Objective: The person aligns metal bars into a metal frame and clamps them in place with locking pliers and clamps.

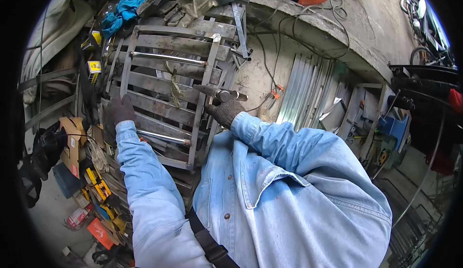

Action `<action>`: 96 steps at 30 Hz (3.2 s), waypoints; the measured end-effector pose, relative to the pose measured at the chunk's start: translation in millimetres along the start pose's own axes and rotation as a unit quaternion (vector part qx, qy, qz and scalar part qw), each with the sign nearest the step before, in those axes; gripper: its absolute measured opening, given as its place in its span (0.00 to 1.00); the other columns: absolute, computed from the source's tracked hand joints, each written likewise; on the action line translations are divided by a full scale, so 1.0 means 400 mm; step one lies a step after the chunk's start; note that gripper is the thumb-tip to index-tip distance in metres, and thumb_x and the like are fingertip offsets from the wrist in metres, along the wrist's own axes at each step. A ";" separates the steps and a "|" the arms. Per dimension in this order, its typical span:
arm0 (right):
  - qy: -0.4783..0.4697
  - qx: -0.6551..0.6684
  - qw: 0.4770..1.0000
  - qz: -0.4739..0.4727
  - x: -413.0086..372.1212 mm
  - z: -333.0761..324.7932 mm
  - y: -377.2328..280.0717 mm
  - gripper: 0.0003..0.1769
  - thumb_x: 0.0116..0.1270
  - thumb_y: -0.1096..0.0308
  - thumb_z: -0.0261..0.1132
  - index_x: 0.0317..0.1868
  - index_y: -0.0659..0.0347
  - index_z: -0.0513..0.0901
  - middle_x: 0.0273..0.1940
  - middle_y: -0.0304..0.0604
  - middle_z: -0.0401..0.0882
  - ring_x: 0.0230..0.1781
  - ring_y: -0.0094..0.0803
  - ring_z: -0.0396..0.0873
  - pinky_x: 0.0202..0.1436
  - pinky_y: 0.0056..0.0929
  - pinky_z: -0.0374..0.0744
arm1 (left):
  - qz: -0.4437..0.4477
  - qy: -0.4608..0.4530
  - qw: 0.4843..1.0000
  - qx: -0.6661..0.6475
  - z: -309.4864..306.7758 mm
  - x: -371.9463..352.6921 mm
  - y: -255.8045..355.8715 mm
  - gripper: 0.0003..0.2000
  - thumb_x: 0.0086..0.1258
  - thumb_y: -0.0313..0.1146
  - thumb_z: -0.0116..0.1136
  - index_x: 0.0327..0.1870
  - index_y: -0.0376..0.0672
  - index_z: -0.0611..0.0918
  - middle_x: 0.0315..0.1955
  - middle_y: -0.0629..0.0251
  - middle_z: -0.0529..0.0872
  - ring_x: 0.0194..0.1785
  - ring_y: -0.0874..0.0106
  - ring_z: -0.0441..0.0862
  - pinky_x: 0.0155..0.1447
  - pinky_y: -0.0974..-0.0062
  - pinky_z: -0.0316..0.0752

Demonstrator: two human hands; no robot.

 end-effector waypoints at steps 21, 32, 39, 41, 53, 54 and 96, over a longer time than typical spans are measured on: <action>-0.073 0.402 0.908 0.094 -0.050 0.005 0.055 0.14 0.65 0.66 0.66 0.49 0.62 0.85 0.33 0.42 0.84 0.29 0.28 0.83 0.36 0.27 0.84 | 0.061 -0.070 0.995 -0.030 0.095 -0.001 0.032 0.17 0.69 0.41 0.51 0.45 0.35 0.81 0.42 0.40 0.83 0.48 0.42 0.80 0.53 0.53 0.73; -0.064 0.407 0.910 0.055 -0.053 -0.033 0.064 0.10 0.66 0.67 0.67 0.42 0.65 0.84 0.29 0.41 0.83 0.27 0.27 0.83 0.32 0.27 0.83 | 0.090 -0.032 0.995 -0.041 0.105 -0.034 0.043 0.17 0.68 0.41 0.52 0.44 0.34 0.81 0.39 0.40 0.83 0.45 0.41 0.80 0.50 0.52 0.73; -0.023 0.390 0.920 0.029 -0.021 -0.022 0.092 0.12 0.59 0.67 0.74 0.40 0.65 0.85 0.31 0.41 0.83 0.29 0.24 0.81 0.31 0.26 0.81 | 0.052 -0.038 0.997 -0.035 0.043 -0.038 0.071 0.16 0.67 0.40 0.52 0.44 0.35 0.81 0.38 0.41 0.84 0.44 0.44 0.81 0.49 0.54 0.74; -0.012 0.349 0.937 0.009 -0.011 -0.024 0.098 0.12 0.59 0.67 0.74 0.40 0.64 0.85 0.31 0.40 0.83 0.29 0.24 0.81 0.31 0.27 0.81 | 0.048 -0.028 0.997 -0.050 -0.005 -0.059 0.098 0.17 0.67 0.40 0.53 0.46 0.34 0.81 0.39 0.42 0.84 0.45 0.46 0.81 0.49 0.55 0.74; -0.063 0.368 0.925 0.067 0.020 -0.003 0.143 0.11 0.61 0.63 0.73 0.38 0.62 0.87 0.33 0.41 0.86 0.31 0.26 0.82 0.35 0.29 0.81 | 0.097 0.070 0.993 0.025 -0.197 -0.167 0.240 0.19 0.65 0.40 0.56 0.50 0.37 0.82 0.40 0.45 0.85 0.45 0.47 0.82 0.50 0.54 0.74; -0.056 0.341 0.937 0.052 0.013 -0.015 0.133 0.11 0.62 0.63 0.73 0.38 0.62 0.87 0.33 0.40 0.86 0.31 0.26 0.82 0.36 0.29 0.81 | 0.095 0.071 0.993 0.025 -0.193 -0.161 0.240 0.19 0.65 0.40 0.56 0.50 0.37 0.82 0.40 0.45 0.85 0.45 0.47 0.82 0.50 0.54 0.74; -0.112 0.356 0.928 -0.007 0.003 -0.002 0.165 0.07 0.67 0.70 0.67 0.43 0.63 0.85 0.37 0.38 0.85 0.37 0.25 0.83 0.43 0.26 0.83 | 0.073 0.034 0.997 0.021 -0.142 -0.121 0.243 0.16 0.65 0.40 0.58 0.46 0.38 0.82 0.40 0.45 0.84 0.48 0.46 0.80 0.52 0.53 0.74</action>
Point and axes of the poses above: each hand's wrist, its own x-axis towards the middle knuckle, its own z-axis out of the palm, y = z × x, the point moved 5 cm from there along x, towards the middle knuckle
